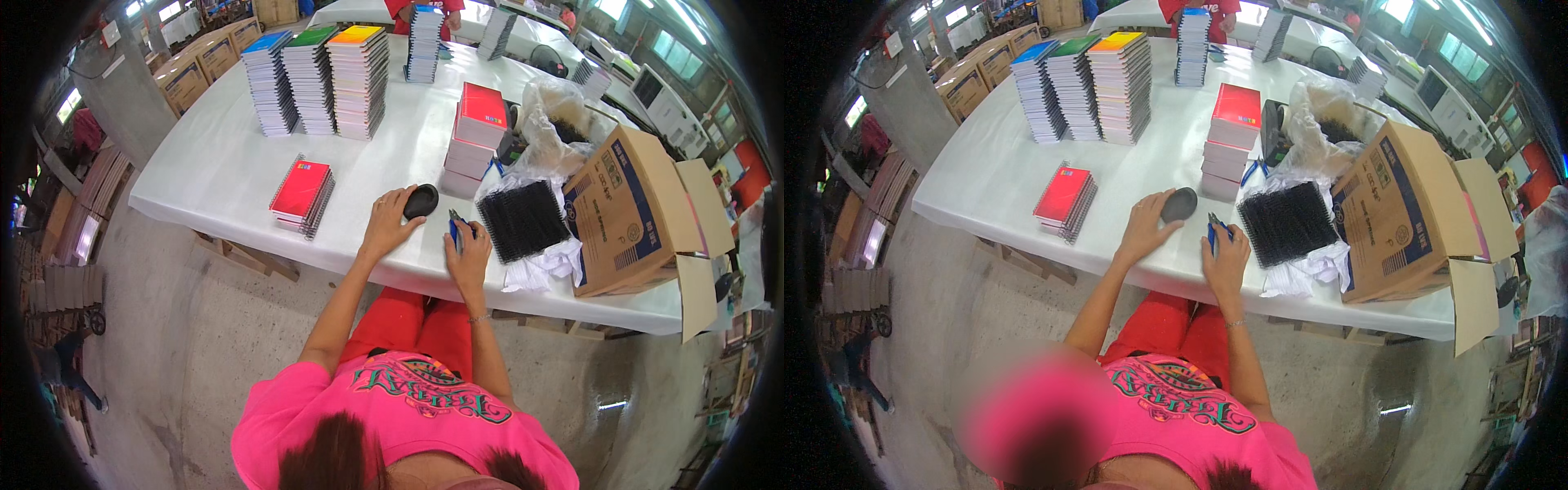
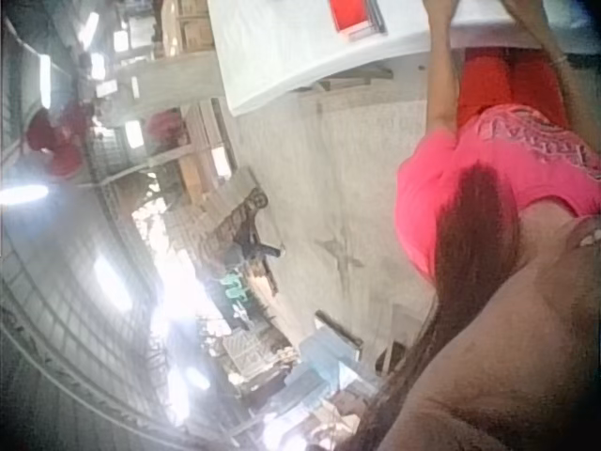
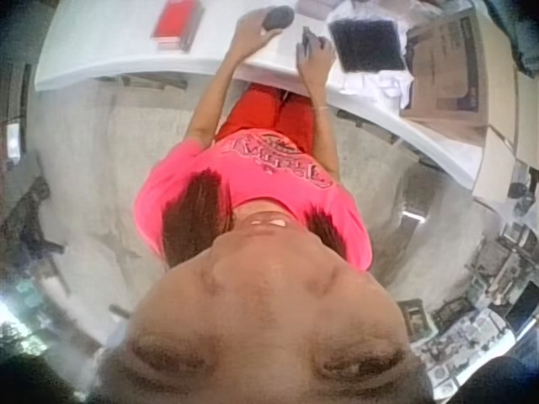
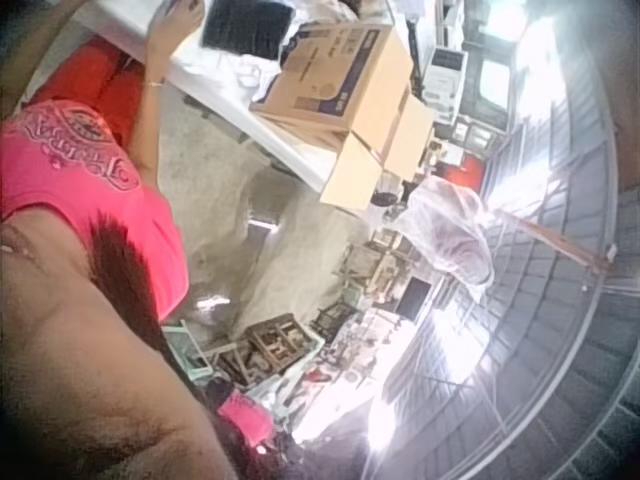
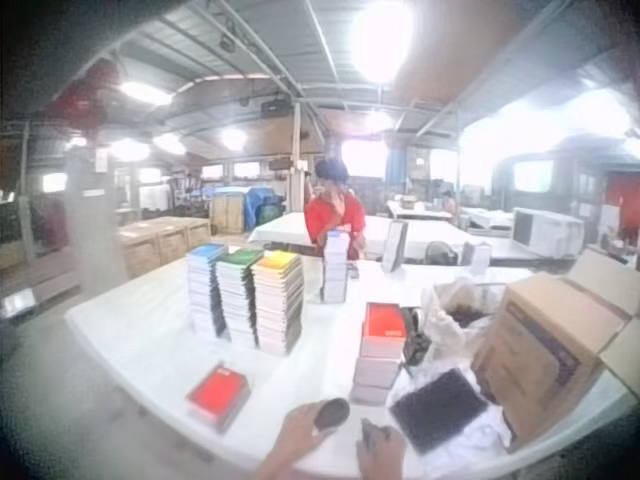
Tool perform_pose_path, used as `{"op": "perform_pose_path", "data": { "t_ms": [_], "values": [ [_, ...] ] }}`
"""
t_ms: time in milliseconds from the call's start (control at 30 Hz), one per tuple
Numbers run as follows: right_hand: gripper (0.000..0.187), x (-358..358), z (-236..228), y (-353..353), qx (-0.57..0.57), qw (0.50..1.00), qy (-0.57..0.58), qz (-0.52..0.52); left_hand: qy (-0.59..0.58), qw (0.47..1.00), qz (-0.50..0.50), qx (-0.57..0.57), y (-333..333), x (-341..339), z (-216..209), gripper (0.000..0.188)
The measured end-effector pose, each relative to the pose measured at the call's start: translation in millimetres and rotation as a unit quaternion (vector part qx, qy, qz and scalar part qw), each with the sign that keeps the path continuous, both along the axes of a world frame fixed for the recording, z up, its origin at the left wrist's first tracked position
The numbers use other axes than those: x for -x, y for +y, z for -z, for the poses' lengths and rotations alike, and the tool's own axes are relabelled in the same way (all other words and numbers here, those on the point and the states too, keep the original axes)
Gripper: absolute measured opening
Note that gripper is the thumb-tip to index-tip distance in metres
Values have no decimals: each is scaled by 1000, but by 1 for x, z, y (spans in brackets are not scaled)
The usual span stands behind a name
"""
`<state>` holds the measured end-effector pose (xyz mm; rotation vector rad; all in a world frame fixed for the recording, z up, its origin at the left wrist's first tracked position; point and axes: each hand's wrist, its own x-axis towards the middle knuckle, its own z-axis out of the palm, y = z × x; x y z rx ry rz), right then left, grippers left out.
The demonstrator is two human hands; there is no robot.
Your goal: The person attaches black plastic spiral coils to red notebooks using pliers. They pick up a notebook and a coil, insert the coil into the punched holes, and use pliers to secure the ends. The finished notebooks are stacked on the table.
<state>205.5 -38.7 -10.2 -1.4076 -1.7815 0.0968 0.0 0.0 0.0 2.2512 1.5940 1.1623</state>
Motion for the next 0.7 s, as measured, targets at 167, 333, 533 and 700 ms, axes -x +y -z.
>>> {"op": "perform_pose_path", "data": {
  "t_ms": [167,333,533,700],
  "values": [
    [39,0,-2,0,12,1000,0,1,9,1000,-7,23,0,0,-1,71],
    [38,-3,-2,-1,5,1000,-9,5,2,1000,-3,19,-2,-3,-2,71],
    [39,-2,-2,-4,6,1000,-1,0,6,1000,-7,25,-4,-3,-3,71],
    [39,0,-4,-3,2,1000,5,-5,14,1000,-13,11,-1,-2,-1,71]
  ]
}}
